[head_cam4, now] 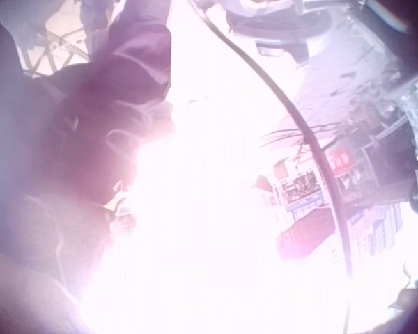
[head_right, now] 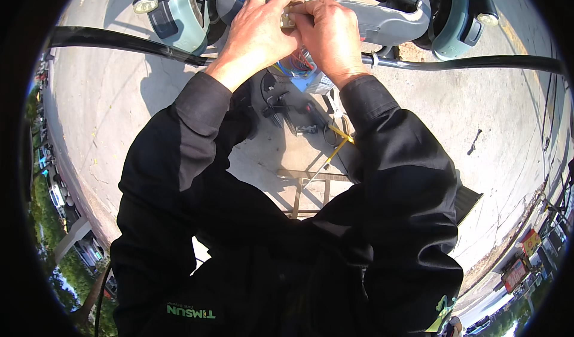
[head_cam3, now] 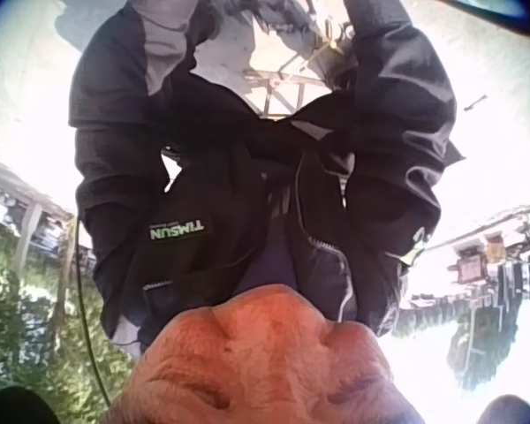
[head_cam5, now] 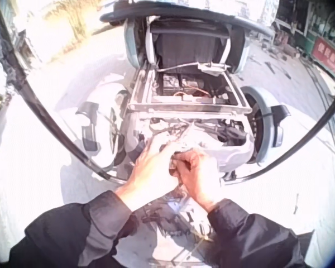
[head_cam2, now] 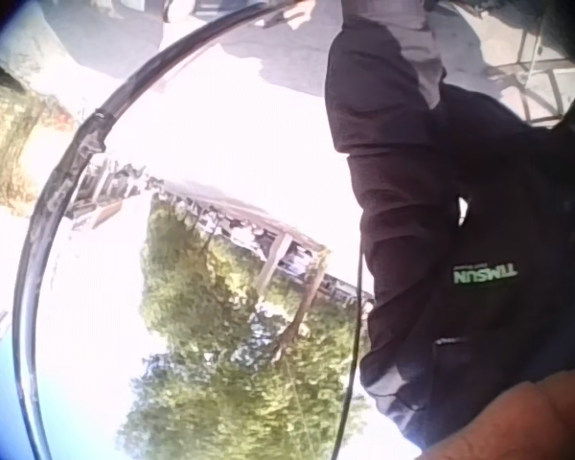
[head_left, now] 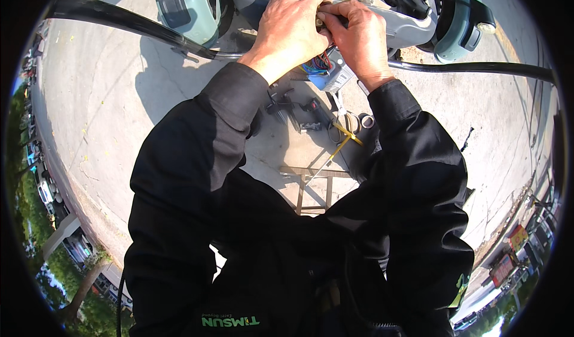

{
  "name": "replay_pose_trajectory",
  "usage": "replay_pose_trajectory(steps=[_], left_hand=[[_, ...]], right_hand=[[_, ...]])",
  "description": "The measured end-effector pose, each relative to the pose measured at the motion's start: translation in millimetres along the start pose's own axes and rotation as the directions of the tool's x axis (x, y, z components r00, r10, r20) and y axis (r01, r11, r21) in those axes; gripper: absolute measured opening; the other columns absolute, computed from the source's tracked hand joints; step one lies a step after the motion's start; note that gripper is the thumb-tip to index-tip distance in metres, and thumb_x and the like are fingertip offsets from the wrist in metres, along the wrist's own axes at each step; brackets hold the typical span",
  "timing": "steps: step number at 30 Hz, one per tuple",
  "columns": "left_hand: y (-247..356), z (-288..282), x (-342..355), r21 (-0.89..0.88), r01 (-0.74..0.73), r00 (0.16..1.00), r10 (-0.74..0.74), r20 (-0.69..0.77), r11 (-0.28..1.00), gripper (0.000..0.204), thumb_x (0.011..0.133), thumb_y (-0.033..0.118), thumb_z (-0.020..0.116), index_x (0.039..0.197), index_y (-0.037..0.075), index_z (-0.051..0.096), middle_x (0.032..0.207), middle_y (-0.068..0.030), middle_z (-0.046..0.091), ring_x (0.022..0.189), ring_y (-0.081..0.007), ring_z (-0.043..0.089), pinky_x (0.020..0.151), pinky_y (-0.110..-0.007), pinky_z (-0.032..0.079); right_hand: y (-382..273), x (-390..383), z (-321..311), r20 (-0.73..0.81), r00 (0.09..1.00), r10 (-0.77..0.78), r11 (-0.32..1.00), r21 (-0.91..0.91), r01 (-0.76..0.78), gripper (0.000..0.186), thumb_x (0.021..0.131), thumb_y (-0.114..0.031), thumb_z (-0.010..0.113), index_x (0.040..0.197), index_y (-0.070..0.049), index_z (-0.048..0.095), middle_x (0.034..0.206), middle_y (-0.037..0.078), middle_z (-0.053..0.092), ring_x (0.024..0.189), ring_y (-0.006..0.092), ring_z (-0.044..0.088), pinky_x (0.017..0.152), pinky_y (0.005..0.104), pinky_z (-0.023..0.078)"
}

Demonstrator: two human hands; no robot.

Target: The person works on the exposed wiring harness of a small vehicle, using a yellow-handled screwdriver to tighten terminals and a red-handled tool to adjust connections. They repeatedly probe and secure individual wires within the harness.

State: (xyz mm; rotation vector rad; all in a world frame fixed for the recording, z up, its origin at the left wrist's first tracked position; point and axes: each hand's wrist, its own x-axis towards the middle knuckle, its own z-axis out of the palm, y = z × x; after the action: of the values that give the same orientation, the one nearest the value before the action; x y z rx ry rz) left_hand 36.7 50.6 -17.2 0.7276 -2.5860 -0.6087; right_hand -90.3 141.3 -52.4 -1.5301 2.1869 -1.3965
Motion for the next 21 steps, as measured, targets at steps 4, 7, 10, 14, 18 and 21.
replay_pose_trajectory(steps=[4, 7, 10, 14, 18, 21], left_hand=[[3.0, -4.1, -0.7, -0.040, 0.031, 0.999, -0.030, 0.037, 0.999, 0.070, 0.073, 0.009, 0.074, 0.141, 0.013, 0.058, 0.146, -0.0240, 0.048, 0.134, -0.0467, 0.049, 0.111, -0.050, 0.047], [0.2, -0.1, 1.3, 0.004, 0.025, 0.999, -0.025, 0.037, 1.000, 0.066, 0.073, 0.014, 0.079, 0.136, 0.017, 0.060, 0.142, -0.0206, 0.050, 0.130, -0.0432, 0.054, 0.107, -0.048, 0.051], [-5.9, 5.0, 2.7, 0.127, -0.045, 0.999, 0.045, -0.001, 0.991, 0.050, 0.075, 0.020, 0.084, 0.122, 0.020, 0.066, 0.138, -0.0113, 0.054, 0.126, -0.0362, 0.060, 0.104, -0.046, 0.052], [-11.2, 10.9, 0.5, 0.118, -0.033, 0.999, 0.033, 0.004, 0.992, 0.051, 0.075, 0.020, 0.084, 0.123, 0.020, 0.065, 0.138, -0.0117, 0.053, 0.125, -0.0356, 0.061, 0.104, -0.046, 0.052], [-8.7, 12.9, 0.5, 0.083, 0.006, 0.999, -0.010, 0.049, 0.997, 0.051, 0.075, 0.017, 0.084, 0.123, 0.019, 0.065, 0.139, -0.0109, 0.051, 0.123, -0.0355, 0.062, 0.103, -0.045, 0.053], [-4.2, 5.4, 3.4, 0.099, 0.028, 0.999, -0.032, 0.039, 0.995, 0.050, 0.076, 0.013, 0.082, 0.122, 0.019, 0.064, 0.139, -0.0128, 0.048, 0.123, -0.0372, 0.060, 0.100, -0.046, 0.054]], right_hand=[[-11.0, 0.3, -0.2, 0.007, 0.990, 0.140, 0.988, 0.060, -0.140, 0.015, 0.089, -0.019, 0.077, 0.097, -0.007, 0.083, 0.088, 0.016, 0.077, 0.077, 0.0315, 0.077, 0.080, 0.0363, 0.060], [-4.9, -8.7, -12.9, -0.078, 0.997, -0.004, 0.998, -0.067, -0.002, 0.025, 0.094, -0.023, 0.076, 0.111, -0.005, 0.078, 0.092, 0.017, 0.076, 0.083, 0.0339, 0.075, 0.081, 0.0380, 0.059], [27.1, -70.1, -31.3, -0.306, 0.952, -0.011, 0.983, -0.177, -0.045, 0.029, 0.101, -0.026, 0.070, 0.117, -0.002, 0.070, 0.095, 0.016, 0.072, 0.086, 0.0344, 0.071, 0.080, 0.0403, 0.057], [92.1, -245.9, 2.9, 0.097, 0.190, 0.977, 0.165, 0.217, -0.962, 0.038, 0.104, -0.033, 0.062, 0.106, 0.005, 0.063, 0.085, 0.012, 0.068, 0.065, 0.0244, 0.067, 0.057, 0.0384, 0.053], [160.6, -404.2, 64.4, 0.497, -0.263, 0.827, -0.258, -0.081, -0.963, 0.028, 0.098, -0.022, 0.064, 0.112, 0.003, 0.065, 0.085, 0.013, 0.071, 0.065, 0.0286, 0.075, 0.041, 0.0388, 0.047], [194.1, -442.1, 102.7, 0.448, -0.234, 0.863, -0.316, 0.116, -0.942, 0.020, 0.093, -0.014, 0.069, 0.091, 0.006, 0.068, 0.080, 0.017, 0.072, 0.063, 0.0293, 0.076, 0.044, 0.0376, 0.054]])
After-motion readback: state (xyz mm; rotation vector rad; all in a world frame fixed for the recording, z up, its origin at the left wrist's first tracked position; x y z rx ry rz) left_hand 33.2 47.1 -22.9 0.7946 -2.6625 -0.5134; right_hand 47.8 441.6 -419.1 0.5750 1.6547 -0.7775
